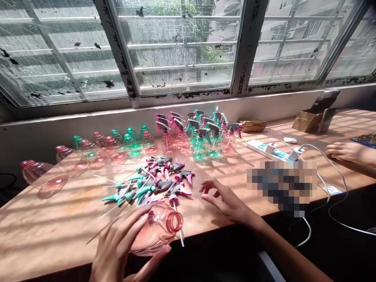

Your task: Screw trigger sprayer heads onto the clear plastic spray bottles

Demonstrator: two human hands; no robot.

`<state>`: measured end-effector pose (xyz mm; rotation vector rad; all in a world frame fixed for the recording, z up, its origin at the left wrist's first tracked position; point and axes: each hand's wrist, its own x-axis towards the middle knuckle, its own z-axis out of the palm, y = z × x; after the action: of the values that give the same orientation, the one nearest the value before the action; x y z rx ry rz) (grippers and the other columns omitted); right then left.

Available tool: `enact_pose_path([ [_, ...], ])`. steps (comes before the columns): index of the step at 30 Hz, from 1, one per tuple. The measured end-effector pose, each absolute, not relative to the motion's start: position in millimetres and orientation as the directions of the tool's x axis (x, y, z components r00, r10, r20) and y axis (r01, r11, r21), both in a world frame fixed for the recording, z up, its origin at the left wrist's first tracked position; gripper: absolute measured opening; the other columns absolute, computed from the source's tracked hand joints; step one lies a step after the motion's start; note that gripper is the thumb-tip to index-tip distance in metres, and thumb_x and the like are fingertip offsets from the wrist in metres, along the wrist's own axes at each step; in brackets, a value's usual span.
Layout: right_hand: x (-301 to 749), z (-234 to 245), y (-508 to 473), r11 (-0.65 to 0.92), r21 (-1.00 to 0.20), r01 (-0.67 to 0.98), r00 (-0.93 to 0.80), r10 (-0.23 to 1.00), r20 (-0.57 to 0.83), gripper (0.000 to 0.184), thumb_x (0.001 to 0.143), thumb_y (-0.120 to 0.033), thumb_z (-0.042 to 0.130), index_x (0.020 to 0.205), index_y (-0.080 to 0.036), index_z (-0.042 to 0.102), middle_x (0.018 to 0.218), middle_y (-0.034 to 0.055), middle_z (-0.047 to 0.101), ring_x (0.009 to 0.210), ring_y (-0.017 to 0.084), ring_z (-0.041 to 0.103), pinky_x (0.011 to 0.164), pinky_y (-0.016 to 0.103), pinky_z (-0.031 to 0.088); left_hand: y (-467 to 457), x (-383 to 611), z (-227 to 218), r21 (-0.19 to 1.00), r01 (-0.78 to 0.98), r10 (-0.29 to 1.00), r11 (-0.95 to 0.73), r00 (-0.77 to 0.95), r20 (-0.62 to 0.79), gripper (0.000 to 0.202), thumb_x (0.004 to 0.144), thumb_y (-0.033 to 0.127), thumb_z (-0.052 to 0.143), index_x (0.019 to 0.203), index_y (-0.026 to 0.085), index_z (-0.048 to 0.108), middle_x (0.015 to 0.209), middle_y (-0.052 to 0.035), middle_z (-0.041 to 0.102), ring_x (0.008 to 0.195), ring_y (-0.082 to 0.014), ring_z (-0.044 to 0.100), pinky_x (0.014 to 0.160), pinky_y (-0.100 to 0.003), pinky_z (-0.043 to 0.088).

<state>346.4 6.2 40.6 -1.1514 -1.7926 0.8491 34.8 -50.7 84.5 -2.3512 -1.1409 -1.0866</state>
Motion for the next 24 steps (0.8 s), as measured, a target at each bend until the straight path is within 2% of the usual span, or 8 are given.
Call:
enact_pose_path([
  [2, 341, 52, 46, 0.414, -0.708, 0.573, -0.295, 0.910, 0.293, 0.041, 0.099, -0.042, 0.060, 0.134, -0.021, 0.057, 0.134, 0.0143, 0.064, 0.125, 0.030, 0.060, 0.102, 0.041, 0.049, -54, 43, 74, 0.015, 0.699, 0.481, -0.715, 0.477, 0.736, 0.066, 0.089, 0.037, 0.074, 0.150, 0.032, 0.048, 0.126, -0.0092, 0.074, 0.119, -0.0336, 0.067, 0.104, -0.050, 0.050],
  [4, 331, 55, 80, 0.420, -0.612, 0.670, -0.333, 0.907, 0.257, 0.048, 0.100, -0.038, 0.060, 0.141, -0.015, 0.052, 0.145, 0.0202, 0.057, 0.138, 0.034, 0.050, 0.112, 0.047, 0.041, -53, 53, 65, -0.047, 0.657, 0.405, -0.752, 0.518, 0.753, 0.052, 0.090, 0.034, 0.076, 0.139, 0.029, 0.060, 0.120, -0.0089, 0.077, 0.115, -0.0313, 0.069, 0.111, -0.052, 0.043],
  [8, 310, 46, 115, 0.445, -0.579, 0.683, -0.397, 0.892, 0.218, 0.052, 0.092, -0.034, 0.071, 0.139, -0.018, 0.056, 0.140, 0.0157, 0.064, 0.132, 0.035, 0.054, 0.109, 0.044, 0.042, -52, 69, 48, -0.087, 0.581, 0.330, -0.809, 0.572, 0.751, 0.025, 0.098, 0.037, 0.066, 0.121, 0.031, 0.072, 0.113, -0.0053, 0.080, 0.109, -0.0269, 0.070, 0.124, -0.058, 0.026],
  [11, 304, 42, 116, 0.421, -0.562, 0.712, -0.363, 0.906, 0.219, 0.042, 0.086, -0.016, 0.066, 0.128, -0.017, 0.063, 0.130, 0.0147, 0.069, 0.121, 0.035, 0.059, 0.104, 0.044, 0.042, -51, 74, 44, -0.063, 0.551, 0.315, -0.832, 0.563, 0.764, 0.023, 0.099, 0.035, 0.066, 0.120, 0.028, 0.073, 0.116, -0.0069, 0.079, 0.114, -0.0263, 0.068, 0.123, -0.057, 0.027],
  [14, 313, 44, 107, 0.360, -0.573, 0.736, -0.268, 0.933, 0.242, 0.032, 0.080, -0.017, 0.067, 0.112, -0.016, 0.067, 0.113, 0.0142, 0.072, 0.108, 0.036, 0.061, 0.092, 0.043, 0.044, -41, 75, 51, -0.063, 0.568, 0.327, -0.820, 0.557, 0.763, 0.028, 0.095, 0.030, 0.072, 0.122, 0.024, 0.071, 0.117, -0.0102, 0.078, 0.119, -0.0279, 0.065, 0.120, -0.056, 0.033],
  [20, 361, 38, 79, 0.189, -0.722, 0.665, 0.042, 0.956, 0.289, 0.025, 0.088, -0.035, 0.058, 0.109, -0.022, 0.057, 0.070, -0.0002, 0.068, 0.073, 0.026, 0.066, 0.066, 0.033, 0.047, 2, 78, 57, 0.000, 0.669, 0.362, -0.744, 0.403, 0.840, 0.050, 0.088, 0.019, 0.081, 0.130, 0.019, 0.055, 0.125, -0.0160, 0.074, 0.126, -0.0322, 0.063, 0.112, -0.058, 0.043],
  [22, 374, 30, 65, 0.138, -0.772, 0.621, 0.167, 0.938, 0.302, 0.026, 0.093, -0.036, 0.051, 0.114, -0.022, 0.052, 0.072, -0.0001, 0.067, 0.068, 0.024, 0.066, 0.064, 0.033, 0.050, 12, 76, 51, -0.025, 0.718, 0.372, -0.695, 0.390, 0.843, 0.045, 0.088, 0.019, 0.080, 0.127, 0.020, 0.057, 0.127, -0.0159, 0.073, 0.127, -0.0346, 0.062, 0.111, -0.059, 0.042],
  [24, 380, 21, 49, 0.124, -0.814, 0.568, 0.288, 0.896, 0.338, 0.031, 0.094, -0.039, 0.048, 0.120, -0.021, 0.047, 0.090, 0.0054, 0.069, 0.074, 0.024, 0.068, 0.068, 0.035, 0.053, 17, 73, 44, -0.049, 0.756, 0.396, -0.652, 0.396, 0.828, 0.039, 0.090, 0.020, 0.078, 0.125, 0.020, 0.060, 0.127, -0.0158, 0.073, 0.127, -0.0361, 0.062, 0.111, -0.061, 0.041],
])
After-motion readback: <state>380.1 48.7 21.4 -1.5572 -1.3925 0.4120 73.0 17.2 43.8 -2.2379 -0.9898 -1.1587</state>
